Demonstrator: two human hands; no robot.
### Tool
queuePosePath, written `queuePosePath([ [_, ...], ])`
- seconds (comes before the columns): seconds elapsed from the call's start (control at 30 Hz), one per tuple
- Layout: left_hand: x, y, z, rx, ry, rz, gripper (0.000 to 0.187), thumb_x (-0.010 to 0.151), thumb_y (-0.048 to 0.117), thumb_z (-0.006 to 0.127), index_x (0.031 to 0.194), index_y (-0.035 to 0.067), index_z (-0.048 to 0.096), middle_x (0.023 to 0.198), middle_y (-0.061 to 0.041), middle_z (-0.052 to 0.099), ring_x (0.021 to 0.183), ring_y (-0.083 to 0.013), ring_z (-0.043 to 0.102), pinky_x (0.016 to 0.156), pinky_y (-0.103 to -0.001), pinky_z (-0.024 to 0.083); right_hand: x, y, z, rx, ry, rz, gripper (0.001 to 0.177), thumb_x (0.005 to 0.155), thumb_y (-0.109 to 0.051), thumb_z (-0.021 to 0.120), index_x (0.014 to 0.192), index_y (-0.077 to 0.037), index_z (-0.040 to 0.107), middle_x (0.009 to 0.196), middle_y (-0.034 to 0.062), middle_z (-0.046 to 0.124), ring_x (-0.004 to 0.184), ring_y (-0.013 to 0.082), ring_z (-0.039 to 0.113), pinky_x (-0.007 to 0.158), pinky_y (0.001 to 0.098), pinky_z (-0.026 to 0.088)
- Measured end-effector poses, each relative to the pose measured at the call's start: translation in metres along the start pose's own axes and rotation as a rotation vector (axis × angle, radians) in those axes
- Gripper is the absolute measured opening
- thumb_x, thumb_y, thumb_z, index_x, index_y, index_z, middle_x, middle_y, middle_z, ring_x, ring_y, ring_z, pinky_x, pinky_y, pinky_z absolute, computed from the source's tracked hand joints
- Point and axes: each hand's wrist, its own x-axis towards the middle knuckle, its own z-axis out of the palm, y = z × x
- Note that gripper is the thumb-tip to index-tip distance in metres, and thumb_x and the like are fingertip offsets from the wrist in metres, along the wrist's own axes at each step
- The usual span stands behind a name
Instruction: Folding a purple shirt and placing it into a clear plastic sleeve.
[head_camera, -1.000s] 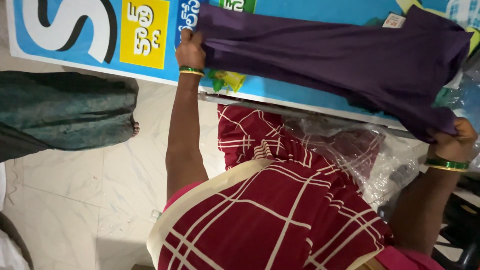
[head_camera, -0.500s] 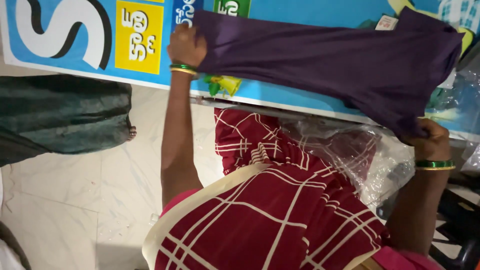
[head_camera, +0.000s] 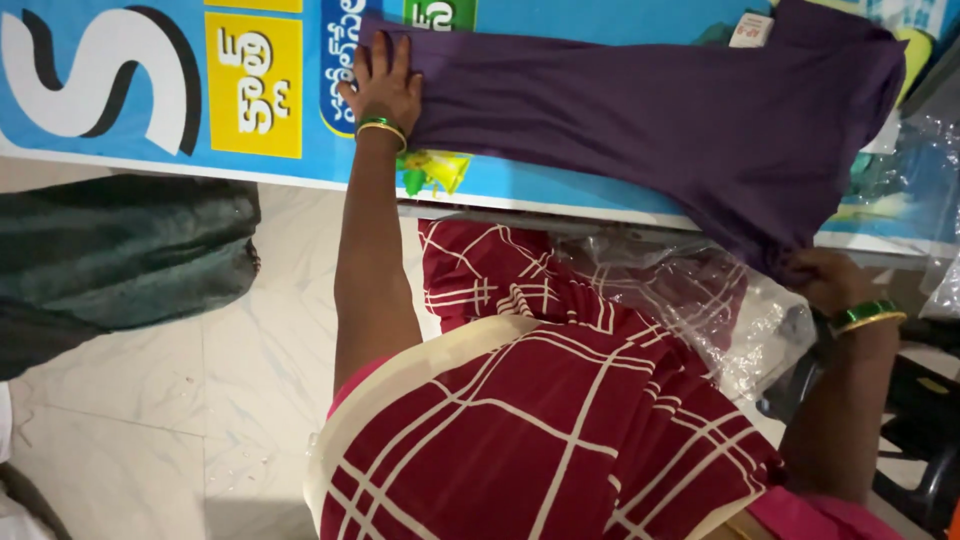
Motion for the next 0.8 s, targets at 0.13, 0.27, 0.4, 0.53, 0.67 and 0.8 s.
queuePosePath([
  [0.13,0.012,-0.001,0.006,0.025,0.046,-0.016,0.065,0.107,0.053,0.037,0.167,0.036,0.018,0.176,-0.004,0.001,0.160,-0.0390,0.000,0.121,-0.075,0.006,0.013,0.007,0.005,0.019,-0.071,0.076,0.024,0.092,0.000,0.071,0.114,-0.009,0.078,0.102,0.0150,0.077,0.086,0.0274,0.068,0.073,0.0423,0.057],
  [0.27,0.000,0.008,-0.005,0.076,0.058,-0.024,0.071,0.105,0.061,0.037,0.167,0.034,0.014,0.175,-0.007,-0.002,0.159,-0.0407,-0.003,0.118,-0.079,0.001,0.018,0.018,0.006,0.088,-0.073,0.137,0.030,0.091,0.007,0.067,0.114,-0.008,0.077,0.102,0.0151,0.077,0.086,0.0269,0.068,0.072,0.0436,0.055],
  [0.4,-0.007,0.012,-0.020,0.121,0.032,-0.038,0.091,0.096,0.075,0.041,0.168,0.030,0.007,0.174,-0.014,-0.006,0.159,-0.0421,-0.007,0.115,-0.084,0.000,0.031,0.035,0.013,0.087,-0.069,0.103,0.034,0.088,0.011,0.066,0.114,-0.007,0.077,0.099,0.0156,0.079,0.085,0.0257,0.069,0.074,0.0441,0.055],
  [0.53,-0.025,0.030,-0.040,0.117,0.037,0.004,0.112,0.085,0.079,0.057,0.168,0.026,0.005,0.172,-0.020,-0.007,0.158,-0.0444,-0.008,0.112,-0.085,0.003,0.036,0.051,0.015,-0.026,-0.024,-0.014,0.034,0.087,0.006,0.070,0.117,-0.009,0.077,0.100,0.0149,0.079,0.090,0.0263,0.072,0.082,0.0418,0.057],
  [0.67,-0.034,0.037,0.025,-0.030,0.370,0.378,0.103,0.077,0.063,0.082,0.160,0.022,0.038,0.165,-0.028,0.015,0.147,-0.0526,0.017,0.106,-0.080,0.018,0.028,0.030,0.006,-0.007,-0.026,0.027,0.040,0.086,0.005,0.070,0.121,-0.012,0.076,0.106,0.0149,0.078,0.094,0.0275,0.073,0.085,0.0424,0.057],
  [0.8,-0.063,0.040,0.073,-0.095,0.510,0.823,0.042,0.077,0.029,0.081,0.116,0.015,0.071,0.142,-0.017,0.054,0.130,-0.0361,0.048,0.099,-0.058,0.039,0.032,0.019,-0.001,-0.071,-0.054,0.040,0.036,0.088,0.000,0.073,0.122,-0.012,0.076,0.106,0.0168,0.078,0.095,0.0305,0.073,0.086,0.0445,0.058],
])
